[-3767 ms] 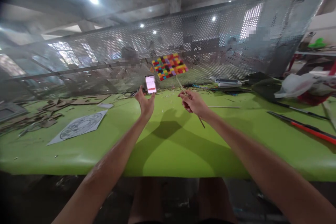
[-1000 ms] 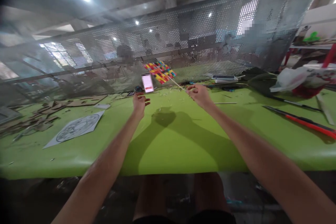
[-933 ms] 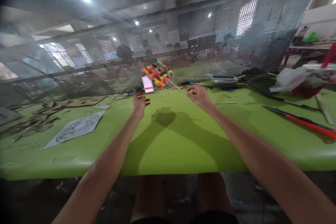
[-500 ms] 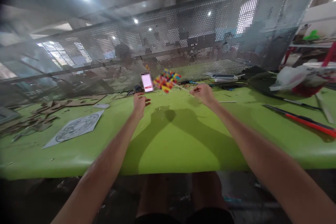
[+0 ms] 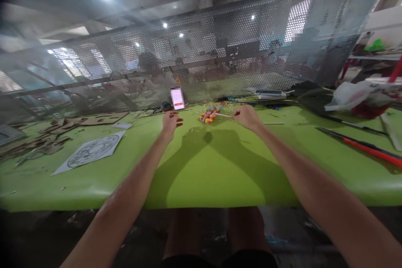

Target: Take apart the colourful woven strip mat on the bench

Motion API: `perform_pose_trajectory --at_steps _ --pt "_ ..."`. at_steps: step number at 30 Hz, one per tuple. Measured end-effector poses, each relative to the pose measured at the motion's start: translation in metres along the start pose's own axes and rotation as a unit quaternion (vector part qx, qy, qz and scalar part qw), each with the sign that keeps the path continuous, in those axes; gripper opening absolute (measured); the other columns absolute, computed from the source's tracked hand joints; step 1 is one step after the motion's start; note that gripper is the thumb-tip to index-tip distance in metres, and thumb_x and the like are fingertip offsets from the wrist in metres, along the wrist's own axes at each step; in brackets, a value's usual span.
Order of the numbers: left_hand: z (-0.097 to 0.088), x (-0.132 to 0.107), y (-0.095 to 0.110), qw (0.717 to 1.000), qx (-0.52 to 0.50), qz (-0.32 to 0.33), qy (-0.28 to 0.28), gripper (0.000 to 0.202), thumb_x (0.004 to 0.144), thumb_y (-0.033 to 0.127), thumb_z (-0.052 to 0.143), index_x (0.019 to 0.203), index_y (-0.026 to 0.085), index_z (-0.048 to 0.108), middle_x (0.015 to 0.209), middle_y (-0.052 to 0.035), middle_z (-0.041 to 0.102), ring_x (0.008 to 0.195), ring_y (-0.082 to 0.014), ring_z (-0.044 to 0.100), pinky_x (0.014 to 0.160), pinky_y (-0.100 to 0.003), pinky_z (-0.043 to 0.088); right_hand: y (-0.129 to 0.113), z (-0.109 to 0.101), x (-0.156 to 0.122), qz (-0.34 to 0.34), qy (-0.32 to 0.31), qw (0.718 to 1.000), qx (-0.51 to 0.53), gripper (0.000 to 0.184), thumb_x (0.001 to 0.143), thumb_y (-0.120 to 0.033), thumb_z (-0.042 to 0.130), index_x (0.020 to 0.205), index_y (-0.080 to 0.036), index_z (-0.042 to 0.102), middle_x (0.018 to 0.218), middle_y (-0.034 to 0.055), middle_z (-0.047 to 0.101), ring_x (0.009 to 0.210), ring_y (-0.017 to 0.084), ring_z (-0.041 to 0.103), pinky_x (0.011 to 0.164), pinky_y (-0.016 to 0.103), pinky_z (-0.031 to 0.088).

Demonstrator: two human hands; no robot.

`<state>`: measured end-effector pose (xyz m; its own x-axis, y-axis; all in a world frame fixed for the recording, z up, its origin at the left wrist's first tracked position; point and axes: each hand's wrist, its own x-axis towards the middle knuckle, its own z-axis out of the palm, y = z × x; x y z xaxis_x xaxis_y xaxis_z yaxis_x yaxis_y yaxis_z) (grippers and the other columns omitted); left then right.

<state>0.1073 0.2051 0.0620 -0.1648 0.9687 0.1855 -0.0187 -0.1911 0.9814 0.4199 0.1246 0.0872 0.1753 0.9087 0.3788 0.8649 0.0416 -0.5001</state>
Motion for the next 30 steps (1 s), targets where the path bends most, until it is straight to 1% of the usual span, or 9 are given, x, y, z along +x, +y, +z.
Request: perform_pose_trajectory --at_steps 2,6,11,17,20,22,26,28,30 --pt "0.000 0.000 -0.001 1.000 0.004 0.002 -0.006 0.021 0.085 0.000 0.047 0.091 0.019 0.053 0.088 -0.0026 0.054 0.067 -0.0110 0.064 0.057 -0.023 0.052 -0.001 -0.001 0.000 0.005 0.024 0.999 0.021 0.023 0.082 -0.032 0.073 0.071 -0.013 0.079 0.053 0.0012 0.056 0.054 0.014 0.046 0.058 0.029 0.031" --pt "-0.001 0.002 -0.003 1.000 0.014 0.006 -0.014 0.020 0.085 0.001 0.047 0.089 0.019 0.054 0.089 -0.0043 0.057 0.069 -0.0118 0.064 0.056 -0.022 0.051 0.000 -0.003 0.000 -0.010 0.076 0.995 0.069 0.030 0.086 -0.037 0.068 0.080 -0.010 0.081 0.052 -0.0002 0.050 0.052 0.012 0.038 0.056 0.030 0.028" --pt "0.000 0.002 -0.005 0.999 0.035 0.022 -0.026 0.017 0.086 0.004 0.048 0.087 0.019 0.056 0.091 -0.0046 0.059 0.068 -0.0112 0.064 0.056 -0.021 0.051 0.008 0.003 0.001 0.006 0.008 1.000 -0.003 0.028 0.082 -0.035 0.068 0.068 -0.014 0.077 0.049 0.0004 0.052 0.050 0.013 0.042 0.055 0.029 0.029" --pt "0.002 -0.001 -0.002 0.999 0.035 0.026 -0.025 0.016 0.088 0.004 0.048 0.085 0.018 0.057 0.089 -0.0037 0.058 0.065 -0.0102 0.063 0.053 -0.020 0.050 0.010 0.004 0.002 -0.020 0.065 0.998 0.002 0.031 0.085 -0.038 0.065 0.075 -0.012 0.079 0.053 0.0025 0.057 0.053 0.014 0.045 0.057 0.029 0.030" --pt "0.002 -0.003 0.000 0.999 0.038 0.023 -0.025 0.017 0.088 0.004 0.049 0.084 0.018 0.056 0.088 -0.0041 0.059 0.065 -0.0103 0.063 0.053 -0.021 0.050 0.007 0.006 0.000 0.001 0.015 1.000 -0.027 0.023 0.081 -0.031 0.067 0.071 -0.013 0.078 0.055 0.0033 0.060 0.054 0.015 0.048 0.057 0.029 0.031" --pt "0.003 -0.003 0.000 0.999 0.037 0.026 -0.026 0.017 0.088 0.004 0.049 0.084 0.018 0.056 0.090 -0.0043 0.059 0.065 -0.0102 0.063 0.054 -0.021 0.050 0.005 0.006 0.000 0.007 -0.001 0.999 -0.039 0.022 0.080 -0.029 0.068 0.069 -0.014 0.078 0.054 0.0032 0.059 0.055 0.016 0.050 0.058 0.029 0.031" --pt "0.003 -0.002 -0.001 0.998 0.034 0.031 -0.030 0.018 0.086 0.002 0.049 0.084 0.018 0.057 0.090 -0.0042 0.059 0.066 -0.0101 0.063 0.054 -0.021 0.050 0.006 -0.002 0.001 -0.005 0.048 0.999 -0.002 0.028 0.086 -0.034 0.067 0.074 -0.012 0.079 0.055 0.0031 0.058 0.056 0.015 0.048 0.059 0.030 0.031" --pt "0.003 -0.001 -0.002 0.998 0.035 0.028 -0.032 0.018 0.086 0.001 0.050 0.083 0.018 0.057 0.088 -0.0040 0.059 0.065 -0.0104 0.063 0.054 -0.021 0.050 0.008 -0.007 0.003 -0.013 0.030 0.999 0.027 0.029 0.088 -0.036 0.067 0.076 -0.012 0.079 0.056 0.0032 0.059 0.054 0.014 0.046 0.058 0.030 0.031" --pt "0.003 0.000 -0.004 0.998 0.036 0.029 -0.036 0.018 0.086 0.002 0.050 0.083 0.018 0.057 0.088 -0.0040 0.060 0.066 -0.0109 0.063 0.054 -0.021 0.050 0.011 -0.009 0.004 -0.014 -0.017 0.998 0.050 0.029 0.089 -0.036 0.067 0.079 -0.012 0.079 0.056 0.0029 0.059 0.052 0.013 0.045 0.057 0.030 0.032"
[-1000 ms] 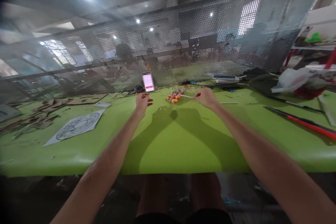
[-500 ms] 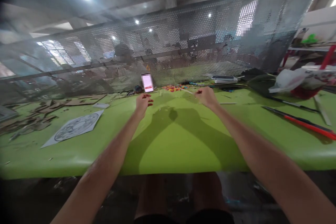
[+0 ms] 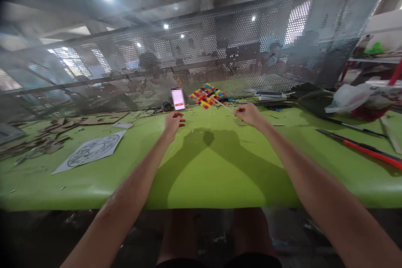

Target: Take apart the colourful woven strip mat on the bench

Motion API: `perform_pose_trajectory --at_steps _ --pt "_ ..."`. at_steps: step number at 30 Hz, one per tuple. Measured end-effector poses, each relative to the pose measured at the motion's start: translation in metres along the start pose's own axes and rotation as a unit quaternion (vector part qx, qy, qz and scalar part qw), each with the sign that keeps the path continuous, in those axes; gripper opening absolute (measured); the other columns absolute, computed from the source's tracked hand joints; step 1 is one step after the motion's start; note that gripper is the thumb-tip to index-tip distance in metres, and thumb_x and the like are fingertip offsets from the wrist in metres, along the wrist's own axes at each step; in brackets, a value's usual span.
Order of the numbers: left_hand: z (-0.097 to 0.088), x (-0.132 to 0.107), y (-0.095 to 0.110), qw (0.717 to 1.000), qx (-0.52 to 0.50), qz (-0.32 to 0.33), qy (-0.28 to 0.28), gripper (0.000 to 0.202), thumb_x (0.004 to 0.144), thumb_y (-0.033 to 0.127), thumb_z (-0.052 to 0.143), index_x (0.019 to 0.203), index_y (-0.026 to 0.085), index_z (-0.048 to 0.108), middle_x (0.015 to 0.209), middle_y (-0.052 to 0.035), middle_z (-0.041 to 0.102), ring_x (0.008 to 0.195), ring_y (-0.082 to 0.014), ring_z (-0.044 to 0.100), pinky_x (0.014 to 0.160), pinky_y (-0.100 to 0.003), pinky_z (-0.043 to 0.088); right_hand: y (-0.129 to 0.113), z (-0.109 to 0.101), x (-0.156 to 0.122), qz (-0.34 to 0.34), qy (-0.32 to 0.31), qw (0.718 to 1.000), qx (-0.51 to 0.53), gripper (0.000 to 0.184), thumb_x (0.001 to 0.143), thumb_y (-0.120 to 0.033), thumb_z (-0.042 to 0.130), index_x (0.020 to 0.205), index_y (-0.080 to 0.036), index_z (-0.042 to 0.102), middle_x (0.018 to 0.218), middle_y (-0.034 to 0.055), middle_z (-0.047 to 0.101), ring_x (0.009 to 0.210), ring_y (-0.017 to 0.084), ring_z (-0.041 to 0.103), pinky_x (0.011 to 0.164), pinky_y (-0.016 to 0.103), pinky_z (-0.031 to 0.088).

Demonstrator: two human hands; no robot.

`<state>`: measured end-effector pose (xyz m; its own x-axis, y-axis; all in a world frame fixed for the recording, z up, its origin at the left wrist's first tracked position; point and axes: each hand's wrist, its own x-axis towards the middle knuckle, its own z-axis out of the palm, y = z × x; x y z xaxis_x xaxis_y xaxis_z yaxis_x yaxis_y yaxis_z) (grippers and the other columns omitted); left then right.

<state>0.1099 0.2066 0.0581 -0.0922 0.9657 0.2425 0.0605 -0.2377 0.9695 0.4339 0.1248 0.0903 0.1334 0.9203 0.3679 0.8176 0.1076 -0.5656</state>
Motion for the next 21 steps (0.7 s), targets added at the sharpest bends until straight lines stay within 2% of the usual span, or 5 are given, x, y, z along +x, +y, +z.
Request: perform_pose_trajectory --at_steps 3,8,11,16,21 --pt "0.000 0.001 -0.004 1.000 0.004 0.007 -0.013 0.015 0.088 0.006 0.052 0.083 0.019 0.058 0.088 -0.0043 0.061 0.068 -0.0119 0.064 0.057 -0.022 0.052 0.003 0.001 0.000 0.009 -0.047 0.999 0.007 0.028 0.088 -0.036 0.068 0.085 -0.012 0.081 0.054 0.0019 0.058 0.050 0.013 0.043 0.056 0.030 0.032" --pt "0.001 0.001 -0.006 1.000 0.008 0.005 -0.023 0.013 0.087 0.008 0.053 0.086 0.019 0.059 0.091 -0.0054 0.063 0.070 -0.0123 0.065 0.058 -0.023 0.054 0.004 0.004 0.002 0.018 -0.027 0.999 0.026 0.040 0.088 -0.047 0.067 0.087 -0.010 0.082 0.050 0.0003 0.051 0.047 0.011 0.035 0.054 0.030 0.029" --pt "0.000 0.002 -0.006 0.999 0.010 0.017 -0.026 0.014 0.086 0.007 0.052 0.087 0.019 0.060 0.095 -0.0059 0.064 0.070 -0.0120 0.065 0.057 -0.022 0.054 0.005 0.005 0.003 -0.002 -0.014 1.000 0.002 0.041 0.089 -0.048 0.065 0.085 -0.011 0.081 0.052 0.0013 0.054 0.048 0.011 0.036 0.054 0.031 0.029" --pt "0.000 0.005 -0.009 0.998 0.050 0.041 -0.018 0.011 0.083 0.008 0.055 0.083 0.018 0.060 0.091 -0.0047 0.064 0.066 -0.0118 0.064 0.054 -0.021 0.052 0.007 0.009 0.004 0.005 -0.029 0.998 -0.060 0.028 0.085 -0.037 0.070 0.066 -0.017 0.076 0.051 0.0019 0.056 0.049 0.013 0.044 0.054 0.031 0.030" --pt "-0.007 0.013 -0.012 0.996 0.067 0.050 0.029 0.012 0.081 0.008 0.054 0.079 0.019 0.059 0.082 -0.0026 0.063 0.063 -0.0120 0.064 0.053 -0.022 0.050 0.006 0.012 0.005 0.019 0.015 0.997 -0.070 0.021 0.087 -0.025 0.066 0.076 -0.014 0.080 0.054 0.0031 0.059 0.053 0.014 0.046 0.058 0.032 0.031"
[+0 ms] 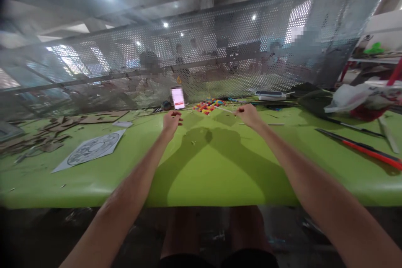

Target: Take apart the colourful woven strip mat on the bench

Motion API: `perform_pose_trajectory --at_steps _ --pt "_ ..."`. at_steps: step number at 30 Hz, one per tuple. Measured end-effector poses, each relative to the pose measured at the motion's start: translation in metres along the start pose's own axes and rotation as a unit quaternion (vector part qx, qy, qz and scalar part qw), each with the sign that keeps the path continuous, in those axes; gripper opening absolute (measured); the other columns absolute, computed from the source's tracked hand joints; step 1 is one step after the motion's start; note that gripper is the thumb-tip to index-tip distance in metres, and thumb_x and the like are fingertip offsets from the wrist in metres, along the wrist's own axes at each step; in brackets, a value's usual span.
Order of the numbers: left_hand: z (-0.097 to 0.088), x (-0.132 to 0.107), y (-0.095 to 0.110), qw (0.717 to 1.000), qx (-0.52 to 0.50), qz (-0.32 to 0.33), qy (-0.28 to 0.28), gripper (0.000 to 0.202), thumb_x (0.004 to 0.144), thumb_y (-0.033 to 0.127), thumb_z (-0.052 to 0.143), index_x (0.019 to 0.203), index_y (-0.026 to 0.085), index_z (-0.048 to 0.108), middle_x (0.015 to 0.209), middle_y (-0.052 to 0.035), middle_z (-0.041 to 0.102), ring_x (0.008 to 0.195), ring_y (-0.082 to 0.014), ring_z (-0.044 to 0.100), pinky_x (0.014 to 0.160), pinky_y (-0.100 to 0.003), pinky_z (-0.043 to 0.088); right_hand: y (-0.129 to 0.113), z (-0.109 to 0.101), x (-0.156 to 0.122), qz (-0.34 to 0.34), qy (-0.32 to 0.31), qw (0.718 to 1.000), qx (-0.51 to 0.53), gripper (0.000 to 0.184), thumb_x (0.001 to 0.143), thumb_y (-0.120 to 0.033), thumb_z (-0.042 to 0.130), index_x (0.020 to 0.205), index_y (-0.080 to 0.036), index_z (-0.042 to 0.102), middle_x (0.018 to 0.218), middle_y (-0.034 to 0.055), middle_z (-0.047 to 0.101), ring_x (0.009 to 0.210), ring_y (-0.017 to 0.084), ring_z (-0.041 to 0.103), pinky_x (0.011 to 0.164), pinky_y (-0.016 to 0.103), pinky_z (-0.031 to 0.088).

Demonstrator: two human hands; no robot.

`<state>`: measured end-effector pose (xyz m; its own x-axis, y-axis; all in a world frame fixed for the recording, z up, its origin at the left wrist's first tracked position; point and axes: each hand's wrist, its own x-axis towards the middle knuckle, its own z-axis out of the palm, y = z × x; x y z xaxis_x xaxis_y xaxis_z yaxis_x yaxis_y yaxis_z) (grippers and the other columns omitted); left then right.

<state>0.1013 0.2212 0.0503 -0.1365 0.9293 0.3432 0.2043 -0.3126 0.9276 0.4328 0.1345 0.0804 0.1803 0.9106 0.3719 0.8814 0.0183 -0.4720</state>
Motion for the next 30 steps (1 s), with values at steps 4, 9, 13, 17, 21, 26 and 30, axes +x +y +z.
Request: perform_pose_trajectory --at_steps 4,9,13,17,21,26,30 --pt "-0.008 0.009 -0.004 0.998 0.018 -0.004 0.054 0.013 0.081 0.008 0.053 0.077 0.020 0.057 0.075 -0.0013 0.060 0.062 -0.0134 0.063 0.053 -0.022 0.047 0.000 0.006 -0.005 0.027 -0.054 0.998 -0.015 0.016 0.082 -0.020 0.066 0.074 -0.014 0.079 0.053 0.0033 0.059 0.052 0.015 0.046 0.056 0.032 0.030" --pt "-0.010 0.013 -0.008 0.997 0.027 -0.004 0.069 0.013 0.081 0.009 0.053 0.076 0.020 0.056 0.073 -0.0014 0.060 0.061 -0.0142 0.063 0.053 -0.023 0.046 -0.004 0.015 -0.007 -0.013 -0.018 0.999 0.030 0.021 0.085 -0.029 0.063 0.077 -0.017 0.078 0.060 0.0050 0.064 0.053 0.016 0.046 0.055 0.031 0.032" --pt "-0.006 0.012 -0.007 0.997 0.027 0.006 0.066 0.013 0.080 0.009 0.054 0.076 0.020 0.058 0.074 -0.0014 0.061 0.062 -0.0142 0.064 0.054 -0.023 0.046 -0.012 0.023 -0.012 -0.003 -0.030 0.999 0.011 0.021 0.086 -0.026 0.061 0.075 -0.018 0.077 0.060 0.0041 0.064 0.056 0.017 0.050 0.055 0.029 0.032" --pt "-0.006 0.010 -0.004 0.998 0.021 0.003 0.066 0.013 0.080 0.009 0.054 0.075 0.020 0.058 0.073 -0.0010 0.061 0.060 -0.0144 0.063 0.052 -0.023 0.045 -0.020 0.024 -0.018 0.001 -0.046 0.999 -0.015 0.023 0.090 -0.028 0.061 0.078 -0.017 0.077 0.060 0.0035 0.063 0.058 0.016 0.051 0.057 0.029 0.032" --pt "-0.006 0.009 -0.002 0.998 0.021 0.001 0.064 0.013 0.080 0.008 0.054 0.075 0.020 0.058 0.073 -0.0009 0.060 0.059 -0.0142 0.062 0.051 -0.023 0.044 -0.026 0.022 -0.022 0.002 -0.046 0.999 -0.020 0.026 0.095 -0.028 0.058 0.085 -0.018 0.079 0.066 0.0049 0.067 0.059 0.017 0.053 0.059 0.028 0.035" --pt "-0.004 0.007 0.001 0.998 0.021 0.010 0.055 0.013 0.081 0.009 0.053 0.074 0.019 0.058 0.074 -0.0012 0.060 0.060 -0.0148 0.063 0.054 -0.025 0.047 -0.034 0.030 -0.025 0.013 -0.049 0.997 -0.050 0.022 0.091 -0.023 0.061 0.080 -0.016 0.078 0.071 0.0083 0.070 0.065 0.019 0.058 0.059 0.028 0.032" --pt "-0.005 0.012 0.005 0.998 0.014 0.014 0.053 0.013 0.080 0.009 0.055 0.073 0.019 0.059 0.075 -0.0024 0.060 0.061 -0.0144 0.063 0.055 -0.025 0.048 -0.044 0.037 -0.027 -0.002 0.011 0.999 -0.032 0.031 0.098 -0.031 0.054 0.095 -0.014 0.079 0.084 0.0109 0.074 0.076 0.021 0.063 0.064 0.028 0.036"
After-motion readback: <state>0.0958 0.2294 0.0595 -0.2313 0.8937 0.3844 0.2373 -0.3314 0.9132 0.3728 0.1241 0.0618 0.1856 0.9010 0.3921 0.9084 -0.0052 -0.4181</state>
